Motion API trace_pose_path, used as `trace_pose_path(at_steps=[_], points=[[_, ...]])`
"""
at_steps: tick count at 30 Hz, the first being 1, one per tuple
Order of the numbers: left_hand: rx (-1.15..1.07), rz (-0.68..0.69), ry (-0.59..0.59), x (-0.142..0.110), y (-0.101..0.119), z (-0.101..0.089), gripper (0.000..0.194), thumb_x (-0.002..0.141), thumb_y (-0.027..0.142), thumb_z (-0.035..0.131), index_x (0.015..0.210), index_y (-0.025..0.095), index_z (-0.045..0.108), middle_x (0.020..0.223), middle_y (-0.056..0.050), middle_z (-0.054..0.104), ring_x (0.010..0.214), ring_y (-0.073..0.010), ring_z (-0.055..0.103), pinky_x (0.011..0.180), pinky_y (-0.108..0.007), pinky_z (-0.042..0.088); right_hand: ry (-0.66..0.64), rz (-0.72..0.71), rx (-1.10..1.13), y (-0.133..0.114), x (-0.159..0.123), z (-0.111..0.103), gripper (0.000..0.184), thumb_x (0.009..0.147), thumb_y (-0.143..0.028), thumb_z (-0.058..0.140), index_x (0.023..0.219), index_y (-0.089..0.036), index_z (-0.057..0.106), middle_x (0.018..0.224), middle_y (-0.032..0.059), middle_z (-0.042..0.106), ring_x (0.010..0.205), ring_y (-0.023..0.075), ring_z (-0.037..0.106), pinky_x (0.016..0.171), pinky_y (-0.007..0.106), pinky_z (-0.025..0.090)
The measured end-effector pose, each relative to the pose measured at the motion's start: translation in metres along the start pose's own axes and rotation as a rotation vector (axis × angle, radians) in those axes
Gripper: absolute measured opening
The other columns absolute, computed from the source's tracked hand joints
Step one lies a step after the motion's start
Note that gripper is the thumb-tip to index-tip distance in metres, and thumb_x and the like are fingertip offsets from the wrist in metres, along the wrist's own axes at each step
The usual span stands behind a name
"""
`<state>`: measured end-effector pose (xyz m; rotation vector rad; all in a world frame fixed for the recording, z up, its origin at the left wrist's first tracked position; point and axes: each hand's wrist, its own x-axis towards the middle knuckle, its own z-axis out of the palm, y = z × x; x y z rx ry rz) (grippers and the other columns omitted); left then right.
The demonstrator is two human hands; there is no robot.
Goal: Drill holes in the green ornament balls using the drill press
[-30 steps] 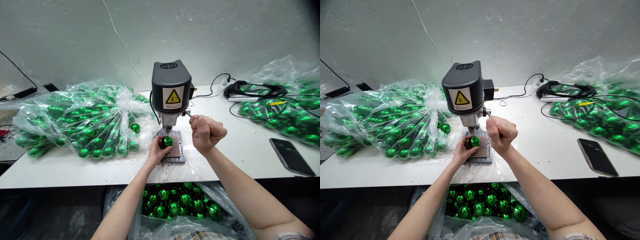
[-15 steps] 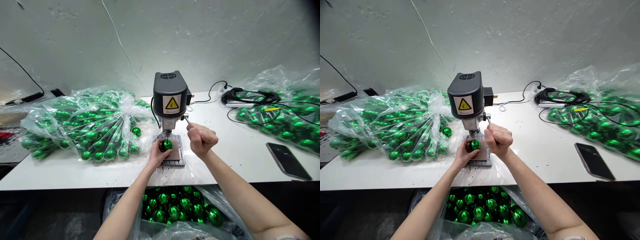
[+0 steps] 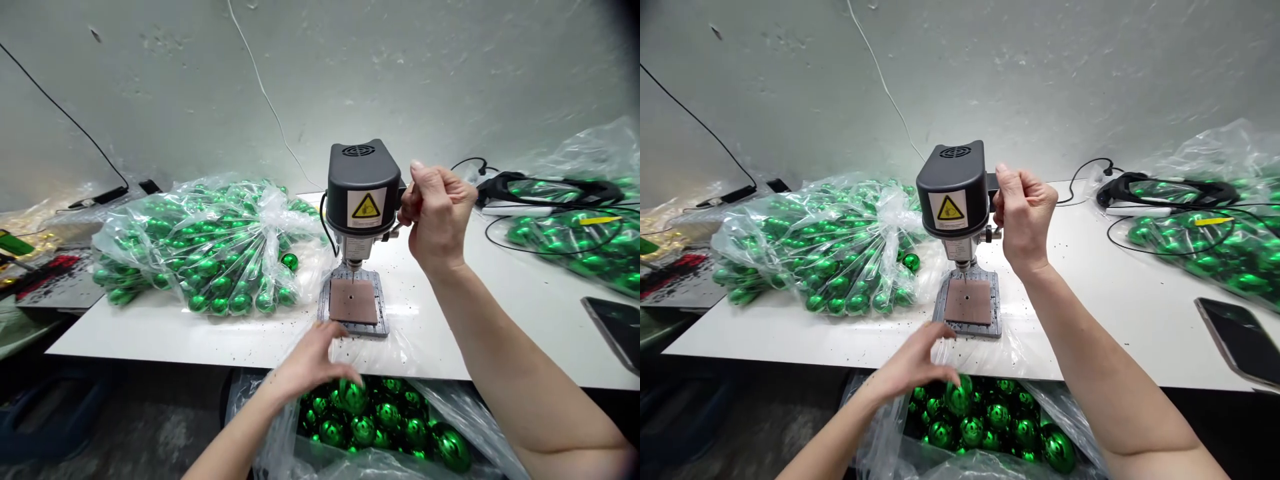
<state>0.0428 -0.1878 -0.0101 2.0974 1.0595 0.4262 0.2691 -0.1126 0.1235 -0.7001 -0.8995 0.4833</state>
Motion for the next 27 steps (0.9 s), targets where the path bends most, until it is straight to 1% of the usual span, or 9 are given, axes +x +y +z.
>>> trace_pose_path(at_steps=[4,7,10,13,15,18,21,24,27], points=[[0.330,-0.113,0.342,0.068,-0.033,-0.039,0.020,0.100,0.031,0.049,0.099,0.018,0.064,0.107,-0.014,0.067,0.105,-0.0281,0.060,0.096,-0.043,0.044,-0.002,-0.030,-0.016,0.001,-0.003,0.001,0.047,0.084,-0.037,0.069,0.051,-0.022,0.039,0.046,-0.0058,0.038,0.038,0.0058,0.030,0.035,0.028,0.020],[0.537,-0.422,0.442,0.129,-0.061,-0.067,0.016,0.093,0.017,0.057,0.105,0.011,0.065,0.125,-0.025,0.059,0.125,-0.0379,0.052,0.101,-0.048,0.042,-0.001,-0.035,-0.029,-0.001,-0.003,0.002,0.047,0.085,-0.037,0.068,0.051,-0.021,0.040,0.047,-0.0060,0.038,0.038,0.0057,0.030,0.036,0.028,0.021],[0.512,-0.525,0.425,0.160,-0.078,-0.084,0.032,0.078,0.006,0.069,0.109,0.007,0.065,0.125,-0.030,0.059,0.123,-0.0443,0.054,0.097,-0.052,0.045,0.010,-0.026,-0.035,-0.002,-0.003,0.001,0.046,0.085,-0.034,0.067,0.050,-0.021,0.040,0.045,-0.0065,0.038,0.038,0.0053,0.029,0.036,0.027,0.020],[0.471,-0.491,0.433,0.157,-0.082,-0.092,0.041,0.076,0.008,0.070,0.116,0.012,0.064,0.124,-0.023,0.062,0.121,-0.0402,0.058,0.099,-0.050,0.047,0.008,-0.018,-0.039,-0.001,-0.002,0.000,0.045,0.084,-0.035,0.067,0.049,-0.021,0.042,0.046,-0.0063,0.040,0.037,0.0052,0.031,0.035,0.027,0.021],[0.250,-0.406,0.477,0.143,-0.077,-0.095,0.043,0.080,0.018,0.070,0.122,0.015,0.060,0.121,-0.017,0.065,0.116,-0.0334,0.062,0.099,-0.046,0.049,0.003,-0.035,-0.044,0.000,-0.001,0.000,0.047,0.084,-0.037,0.068,0.049,-0.021,0.041,0.046,-0.0059,0.040,0.037,0.0055,0.032,0.035,0.028,0.021],[-0.531,-0.238,0.460,0.112,-0.063,-0.092,0.042,0.081,0.030,0.072,0.119,0.017,0.059,0.113,-0.010,0.068,0.105,-0.0247,0.067,0.097,-0.044,0.054,-0.002,-0.061,-0.055,0.003,0.000,-0.001,0.048,0.084,-0.039,0.068,0.050,-0.022,0.039,0.046,-0.0053,0.038,0.038,0.0062,0.033,0.036,0.029,0.021],[-1.121,-0.190,0.302,0.086,-0.049,-0.077,0.034,0.079,0.036,0.076,0.104,0.018,0.063,0.109,-0.007,0.070,0.103,-0.0229,0.068,0.100,-0.047,0.054,0.004,-0.063,-0.069,0.004,0.000,-0.002,0.048,0.086,-0.036,0.066,0.052,-0.023,0.036,0.047,-0.0047,0.037,0.038,0.0068,0.032,0.036,0.030,0.021],[-1.267,-0.265,0.165,0.071,-0.045,-0.052,0.041,0.080,0.050,0.077,0.102,0.016,0.067,0.108,-0.011,0.073,0.104,-0.0262,0.069,0.095,-0.045,0.056,0.003,-0.073,-0.075,0.004,-0.001,-0.002,0.048,0.087,-0.037,0.066,0.053,-0.023,0.035,0.047,-0.0049,0.036,0.038,0.0066,0.030,0.036,0.031,0.021],[-1.247,-0.301,0.157,0.068,-0.049,-0.027,0.049,0.076,0.055,0.080,0.103,0.016,0.069,0.110,-0.014,0.073,0.104,-0.0285,0.070,0.087,-0.040,0.057,-0.003,-0.082,-0.080,0.003,-0.001,-0.002,0.049,0.086,-0.040,0.067,0.053,-0.023,0.036,0.047,-0.0056,0.036,0.038,0.0058,0.031,0.036,0.029,0.022]])
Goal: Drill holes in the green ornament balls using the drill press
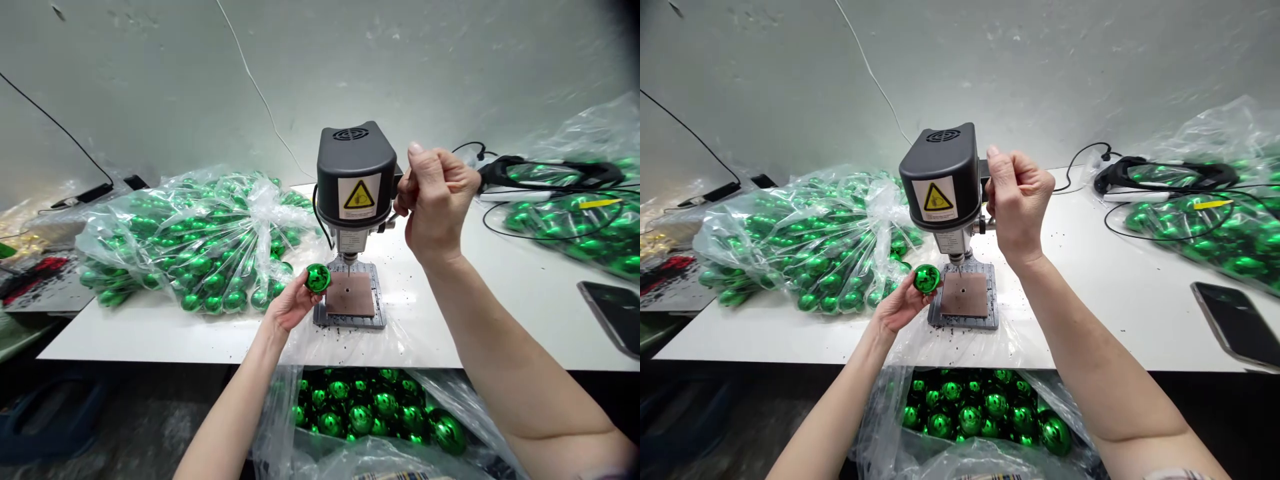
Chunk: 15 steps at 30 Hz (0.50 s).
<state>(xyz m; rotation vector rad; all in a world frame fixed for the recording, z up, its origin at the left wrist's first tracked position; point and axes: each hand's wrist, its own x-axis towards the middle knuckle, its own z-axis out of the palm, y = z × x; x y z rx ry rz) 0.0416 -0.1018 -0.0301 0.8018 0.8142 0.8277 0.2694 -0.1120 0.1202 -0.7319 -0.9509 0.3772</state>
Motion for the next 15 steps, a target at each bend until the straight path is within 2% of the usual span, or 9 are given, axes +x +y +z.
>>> trace_pose_path(at_steps=[5,9,15], points=[[0.025,0.180,0.135,0.011,-0.027,0.007,0.052,0.067,0.040,0.088,0.107,0.018,0.063,0.110,-0.008,0.073,0.097,-0.0219,0.071,0.087,-0.038,0.057,-0.002,-0.022,-0.004,-0.001,0.001,0.001,0.049,0.087,-0.038,0.065,0.052,-0.022,0.034,0.046,-0.0060,0.036,0.038,0.0057,0.032,0.036,0.028,0.023],[0.191,0.325,0.238,0.023,-0.039,0.013,0.060,0.065,0.044,0.089,0.111,0.016,0.061,0.102,-0.007,0.074,0.094,-0.0189,0.069,0.089,-0.035,0.053,-0.016,-0.050,-0.078,0.003,0.001,0.000,0.052,0.090,-0.047,0.062,0.055,-0.023,0.033,0.048,-0.0048,0.035,0.040,0.0066,0.032,0.038,0.029,0.024],[0.364,0.358,0.262,0.037,-0.050,0.018,0.057,0.064,0.047,0.088,0.102,0.016,0.059,0.093,-0.007,0.074,0.087,-0.0184,0.069,0.084,-0.033,0.051,-0.013,-0.073,-0.057,0.003,0.001,0.000,0.057,0.086,-0.057,0.064,0.054,-0.023,0.030,0.048,-0.0044,0.034,0.039,0.0071,0.029,0.037,0.030,0.023]])
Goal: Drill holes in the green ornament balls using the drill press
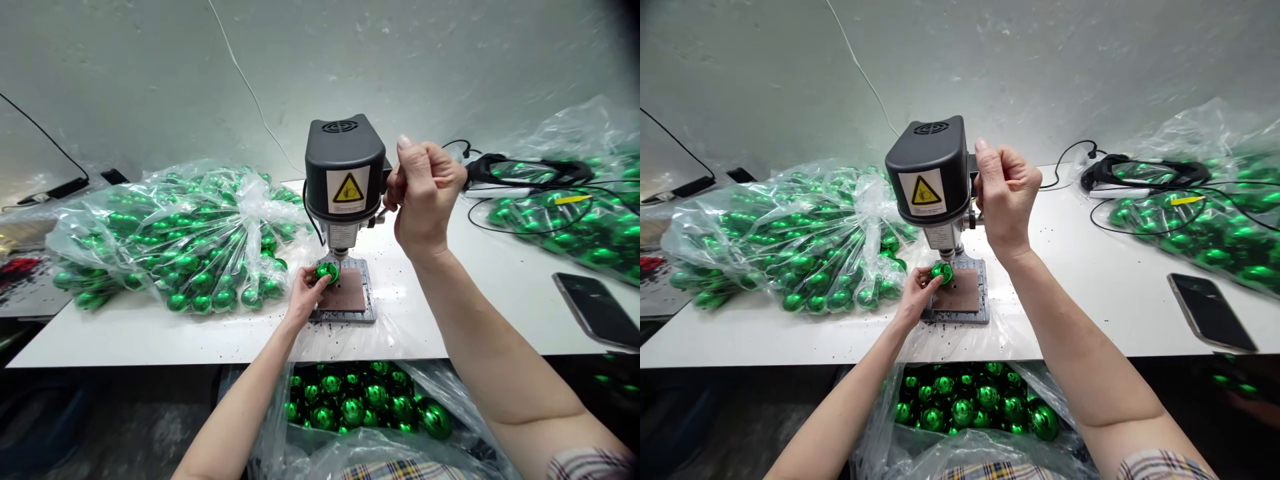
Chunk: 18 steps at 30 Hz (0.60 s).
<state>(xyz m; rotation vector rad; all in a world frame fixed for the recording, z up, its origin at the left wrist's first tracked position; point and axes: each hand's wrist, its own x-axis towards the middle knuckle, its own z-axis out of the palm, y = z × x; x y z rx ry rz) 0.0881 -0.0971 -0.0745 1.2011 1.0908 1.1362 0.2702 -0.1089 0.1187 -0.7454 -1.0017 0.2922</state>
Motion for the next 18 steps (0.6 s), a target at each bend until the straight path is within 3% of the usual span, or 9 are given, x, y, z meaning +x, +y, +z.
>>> trace_pose_path(at_steps=[8,18], points=[[0.231,0.101,-0.024,0.000,-0.003,0.001,0.050,0.068,0.041,0.085,0.106,0.015,0.066,0.094,-0.007,0.072,0.083,-0.0181,0.065,0.074,-0.031,0.048,0.016,0.002,-0.016,-0.001,0.002,0.002,0.061,0.084,-0.062,0.063,0.053,-0.023,0.029,0.046,-0.0041,0.034,0.038,0.0071,0.030,0.036,0.030,0.023],[0.355,0.192,0.058,-0.010,-0.011,0.016,0.050,0.068,0.036,0.087,0.111,0.019,0.069,0.102,-0.008,0.070,0.096,-0.0233,0.063,0.087,-0.037,0.048,0.019,0.034,0.038,0.001,0.006,0.004,0.057,0.085,-0.053,0.067,0.052,-0.023,0.032,0.046,-0.0053,0.034,0.038,0.0062,0.030,0.035,0.029,0.022]])
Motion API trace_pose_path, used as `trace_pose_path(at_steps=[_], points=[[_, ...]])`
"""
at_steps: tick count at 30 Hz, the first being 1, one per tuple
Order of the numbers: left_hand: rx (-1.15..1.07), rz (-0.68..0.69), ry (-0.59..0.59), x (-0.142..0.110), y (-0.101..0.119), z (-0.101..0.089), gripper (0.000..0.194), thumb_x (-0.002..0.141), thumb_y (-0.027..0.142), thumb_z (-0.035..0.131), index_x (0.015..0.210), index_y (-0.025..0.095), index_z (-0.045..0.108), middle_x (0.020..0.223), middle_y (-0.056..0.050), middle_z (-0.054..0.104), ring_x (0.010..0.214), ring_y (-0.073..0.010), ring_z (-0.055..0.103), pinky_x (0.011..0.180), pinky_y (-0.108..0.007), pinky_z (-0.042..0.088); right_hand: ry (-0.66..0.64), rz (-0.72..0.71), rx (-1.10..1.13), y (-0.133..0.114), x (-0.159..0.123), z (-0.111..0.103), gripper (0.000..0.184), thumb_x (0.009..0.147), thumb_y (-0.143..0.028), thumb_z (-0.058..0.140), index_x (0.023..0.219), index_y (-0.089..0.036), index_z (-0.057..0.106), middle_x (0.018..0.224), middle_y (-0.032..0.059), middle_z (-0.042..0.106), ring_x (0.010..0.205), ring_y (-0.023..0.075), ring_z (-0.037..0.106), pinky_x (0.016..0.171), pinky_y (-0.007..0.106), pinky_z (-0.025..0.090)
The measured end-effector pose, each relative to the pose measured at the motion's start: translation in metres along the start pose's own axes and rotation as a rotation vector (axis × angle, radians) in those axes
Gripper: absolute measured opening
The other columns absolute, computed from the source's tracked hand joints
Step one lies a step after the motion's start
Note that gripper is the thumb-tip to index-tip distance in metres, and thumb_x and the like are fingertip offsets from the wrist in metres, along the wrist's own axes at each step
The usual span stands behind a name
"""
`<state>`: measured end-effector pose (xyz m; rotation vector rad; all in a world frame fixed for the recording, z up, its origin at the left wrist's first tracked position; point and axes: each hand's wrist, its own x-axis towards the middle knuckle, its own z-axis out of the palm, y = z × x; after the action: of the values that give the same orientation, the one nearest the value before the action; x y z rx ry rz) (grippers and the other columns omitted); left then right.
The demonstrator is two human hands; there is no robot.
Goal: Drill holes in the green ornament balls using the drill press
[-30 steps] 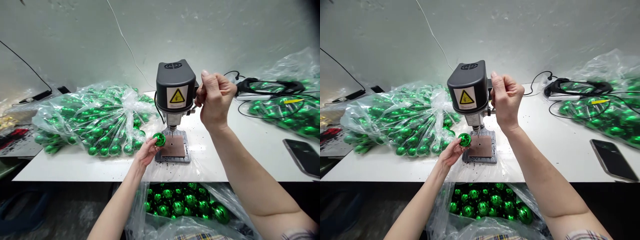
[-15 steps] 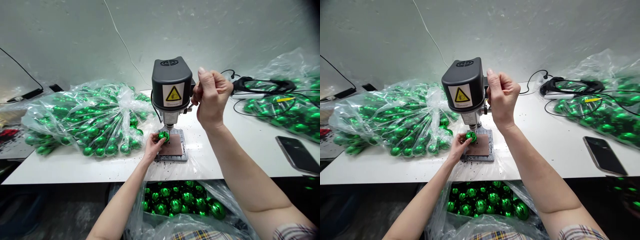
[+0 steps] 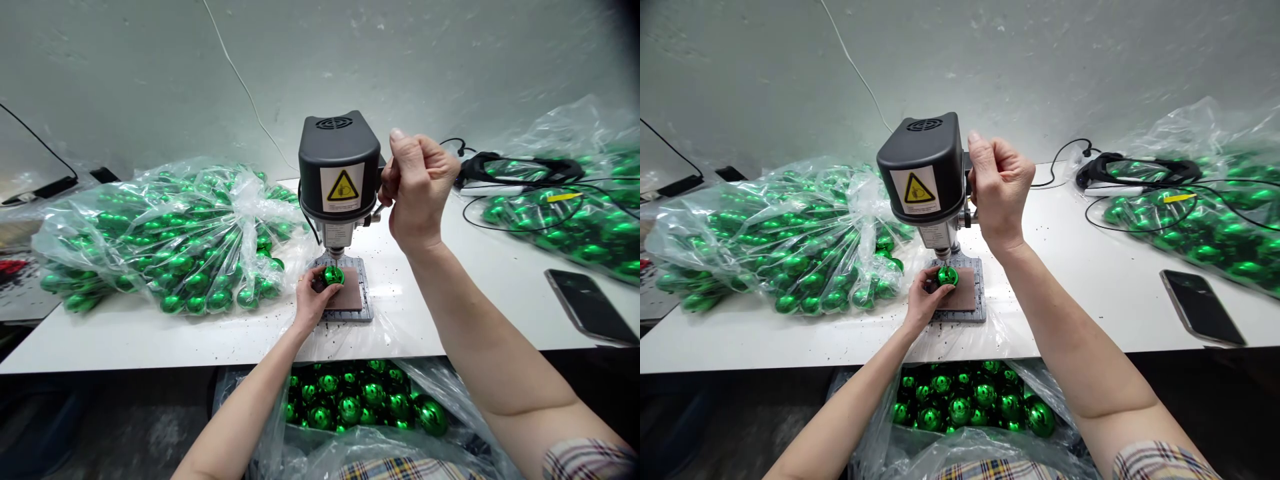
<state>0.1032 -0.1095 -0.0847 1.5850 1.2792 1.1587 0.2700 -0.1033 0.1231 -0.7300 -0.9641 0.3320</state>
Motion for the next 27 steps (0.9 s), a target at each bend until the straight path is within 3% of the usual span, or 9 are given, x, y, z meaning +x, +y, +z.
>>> trace_pose_path(at_steps=[7,16,20,27], points=[[0.173,0.183,-0.011,-0.002,-0.002,0.011,0.046,0.073,0.036,0.085,0.112,0.022,0.066,0.107,-0.008,0.066,0.106,-0.0269,0.060,0.092,-0.040,0.049,0.001,-0.002,0.048,0.000,0.003,0.003,0.056,0.085,-0.046,0.069,0.051,-0.023,0.030,0.045,-0.0061,0.033,0.036,0.0057,0.028,0.033,0.028,0.021],[-0.013,0.041,-0.041,-0.003,-0.013,0.017,0.055,0.069,0.033,0.087,0.117,0.022,0.062,0.113,-0.009,0.068,0.109,-0.0263,0.064,0.095,-0.042,0.051,-0.058,0.007,-0.027,0.002,0.003,-0.003,0.051,0.090,-0.046,0.063,0.055,-0.024,0.033,0.046,-0.0065,0.034,0.038,0.0049,0.025,0.036,0.027,0.024],[-0.047,0.037,-0.042,-0.004,-0.014,0.016,0.055,0.069,0.032,0.087,0.117,0.022,0.063,0.113,-0.010,0.068,0.108,-0.0268,0.065,0.095,-0.042,0.052,-0.056,-0.005,0.031,-0.003,-0.007,-0.007,0.047,0.089,-0.031,0.064,0.052,-0.023,0.035,0.046,-0.0054,0.036,0.038,0.0061,0.028,0.036,0.029,0.021],[-0.059,0.044,-0.082,-0.004,-0.017,0.016,0.054,0.072,0.033,0.085,0.118,0.022,0.060,0.114,-0.010,0.068,0.109,-0.0260,0.064,0.096,-0.042,0.051,-0.027,-0.052,0.029,-0.005,-0.030,-0.014,0.050,0.087,-0.031,0.065,0.048,-0.023,0.035,0.043,-0.0052,0.031,0.038,0.0082,0.030,0.040,0.031,0.022]])
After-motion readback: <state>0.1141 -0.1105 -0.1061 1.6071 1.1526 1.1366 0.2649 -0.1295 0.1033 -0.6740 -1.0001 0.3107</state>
